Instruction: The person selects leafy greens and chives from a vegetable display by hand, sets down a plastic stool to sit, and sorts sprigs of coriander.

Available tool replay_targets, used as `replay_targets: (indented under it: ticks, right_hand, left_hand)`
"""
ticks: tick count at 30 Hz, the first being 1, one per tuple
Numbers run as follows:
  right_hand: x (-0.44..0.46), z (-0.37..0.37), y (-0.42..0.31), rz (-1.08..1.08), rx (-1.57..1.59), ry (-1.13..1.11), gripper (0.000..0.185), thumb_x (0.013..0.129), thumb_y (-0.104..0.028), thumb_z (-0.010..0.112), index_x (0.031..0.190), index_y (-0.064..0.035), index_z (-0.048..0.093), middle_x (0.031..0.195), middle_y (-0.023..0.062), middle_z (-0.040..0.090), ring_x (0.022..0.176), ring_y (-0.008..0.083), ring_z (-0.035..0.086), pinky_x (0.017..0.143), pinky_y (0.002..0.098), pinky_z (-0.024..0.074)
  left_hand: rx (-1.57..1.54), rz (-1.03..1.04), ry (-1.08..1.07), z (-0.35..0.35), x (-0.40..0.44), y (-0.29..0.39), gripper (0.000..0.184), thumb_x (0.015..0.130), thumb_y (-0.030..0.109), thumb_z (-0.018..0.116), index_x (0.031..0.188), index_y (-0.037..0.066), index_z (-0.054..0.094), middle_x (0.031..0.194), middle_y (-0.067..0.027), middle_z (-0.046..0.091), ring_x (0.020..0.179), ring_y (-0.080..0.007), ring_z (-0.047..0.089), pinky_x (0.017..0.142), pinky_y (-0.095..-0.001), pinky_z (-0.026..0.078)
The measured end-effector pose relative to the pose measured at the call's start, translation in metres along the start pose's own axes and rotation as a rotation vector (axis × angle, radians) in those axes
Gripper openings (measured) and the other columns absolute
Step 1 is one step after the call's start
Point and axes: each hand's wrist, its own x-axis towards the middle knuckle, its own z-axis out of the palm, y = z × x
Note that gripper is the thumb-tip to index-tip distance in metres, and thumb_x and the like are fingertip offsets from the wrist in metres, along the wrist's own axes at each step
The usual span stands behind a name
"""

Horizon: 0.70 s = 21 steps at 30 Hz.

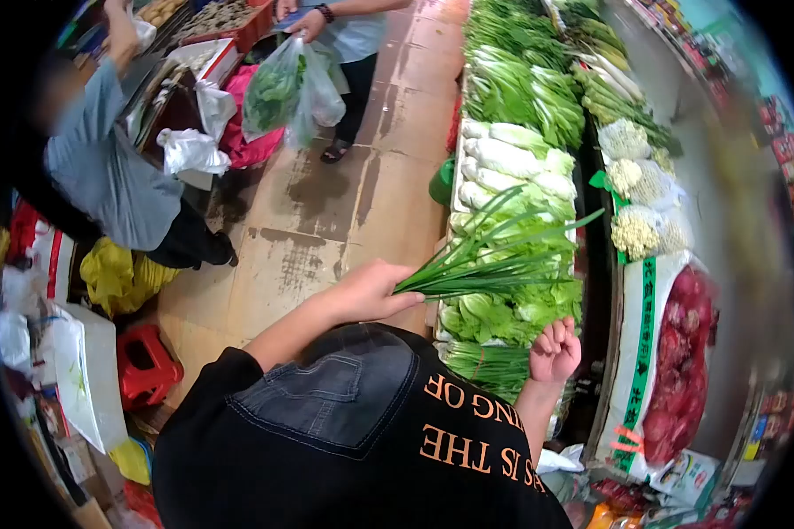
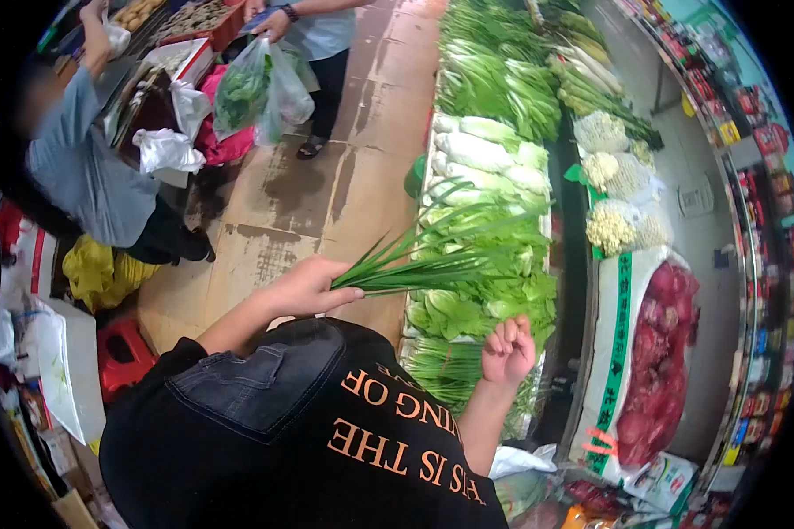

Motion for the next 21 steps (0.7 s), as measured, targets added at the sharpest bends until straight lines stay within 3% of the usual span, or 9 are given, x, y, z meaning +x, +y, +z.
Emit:
replay_targets:
  ticks: [7, 11, 14, 16, 17, 19, 20, 21]
  right_hand:
    - [-0.006, 0.003, -0.001, 0.044, 0.11, -0.047, 0.012, 0.082, -0.004, 0.044, 0.092, -0.0007, 0.051, 0.068, 0.0057, 0.046, 0.053, 0.0105, 0.04, 0.048, 0.0236, 0.0345]
    - [-0.01, 0.009, 0.005, 0.043, 0.152, -0.022, 0.009, 0.082, -0.006, 0.045, 0.086, -0.0028, 0.052, 0.066, 0.0035, 0.045, 0.051, 0.0094, 0.039, 0.046, 0.0232, 0.0343]
    - [-0.002, 0.022, 0.032, 0.217, 0.134, -0.147, 0.007, 0.08, -0.008, 0.047, 0.082, -0.0041, 0.053, 0.062, 0.0021, 0.047, 0.046, 0.0095, 0.038, 0.042, 0.0244, 0.0345]
    - [0.0, 0.036, 0.057, 0.294, -0.06, -0.139, 0.01, 0.079, -0.008, 0.048, 0.084, -0.0033, 0.054, 0.061, 0.0033, 0.047, 0.045, 0.0089, 0.037, 0.043, 0.0255, 0.0358]
    - [0.001, 0.035, 0.067, 0.354, -0.067, -0.101, 0.011, 0.08, -0.009, 0.047, 0.085, -0.003, 0.054, 0.063, 0.0044, 0.049, 0.045, 0.0082, 0.037, 0.044, 0.0252, 0.0363]
    - [0.001, 0.049, 0.083, 0.404, -0.073, -0.062, 0.01, 0.081, -0.007, 0.046, 0.086, -0.002, 0.053, 0.065, 0.0052, 0.051, 0.045, 0.0074, 0.038, 0.047, 0.0253, 0.0377]
    - [0.0, 0.055, 0.087, 0.418, -0.057, -0.076, 0.01, 0.082, -0.006, 0.045, 0.086, -0.0014, 0.054, 0.065, 0.0054, 0.051, 0.044, 0.0074, 0.038, 0.048, 0.0256, 0.0379]
    - [-0.001, 0.058, 0.09, 0.433, -0.041, -0.087, 0.011, 0.082, -0.006, 0.045, 0.086, -0.0009, 0.054, 0.065, 0.0057, 0.051, 0.044, 0.0074, 0.038, 0.048, 0.0258, 0.0382]
  left_hand:
    - [-0.004, 0.064, -0.011, 0.008, 0.009, -0.002, 0.026, 0.079, 0.022, 0.06, 0.1, 0.007, 0.058, 0.074, -0.0201, 0.058, 0.066, -0.0352, 0.056, 0.061, -0.0378, 0.044]
    - [-0.045, -0.065, -0.093, 0.006, 0.009, 0.011, 0.025, 0.08, 0.019, 0.06, 0.098, 0.003, 0.059, 0.07, -0.0159, 0.058, 0.064, -0.0225, 0.057, 0.062, -0.0346, 0.044]
    - [-0.18, -0.061, -0.104, 0.013, 0.013, 0.012, 0.023, 0.083, 0.02, 0.059, 0.097, 0.001, 0.057, 0.071, -0.007, 0.06, 0.062, -0.0129, 0.056, 0.057, -0.0279, 0.045]
    - [-0.238, -0.097, -0.119, 0.018, 0.019, 0.013, 0.023, 0.085, 0.019, 0.058, 0.096, 0.0, 0.055, 0.073, -0.001, 0.059, 0.062, -0.0076, 0.054, 0.056, -0.0224, 0.045]
    - [-0.249, -0.104, -0.148, 0.017, 0.023, 0.022, 0.027, 0.083, 0.02, 0.061, 0.1, 0.0, 0.056, 0.079, -0.0046, 0.061, 0.069, -0.0107, 0.057, 0.063, -0.0258, 0.047]
    - [-0.216, 0.149, -0.028, 0.02, 0.028, 0.04, 0.036, 0.079, 0.021, 0.066, 0.106, 0.001, 0.055, 0.089, -0.0079, 0.063, 0.081, -0.013, 0.057, 0.074, -0.0286, 0.046]
    - [-0.315, 0.161, -0.044, 0.024, 0.031, 0.045, 0.047, 0.074, 0.022, 0.072, 0.111, 0.0, 0.053, 0.099, -0.0098, 0.062, 0.091, -0.0138, 0.056, 0.083, -0.0298, 0.043]
    - [-0.291, 0.124, -0.115, 0.021, 0.032, 0.054, 0.05, 0.074, 0.014, 0.072, 0.116, -0.002, 0.05, 0.104, -0.0081, 0.06, 0.094, -0.012, 0.053, 0.084, -0.0278, 0.043]
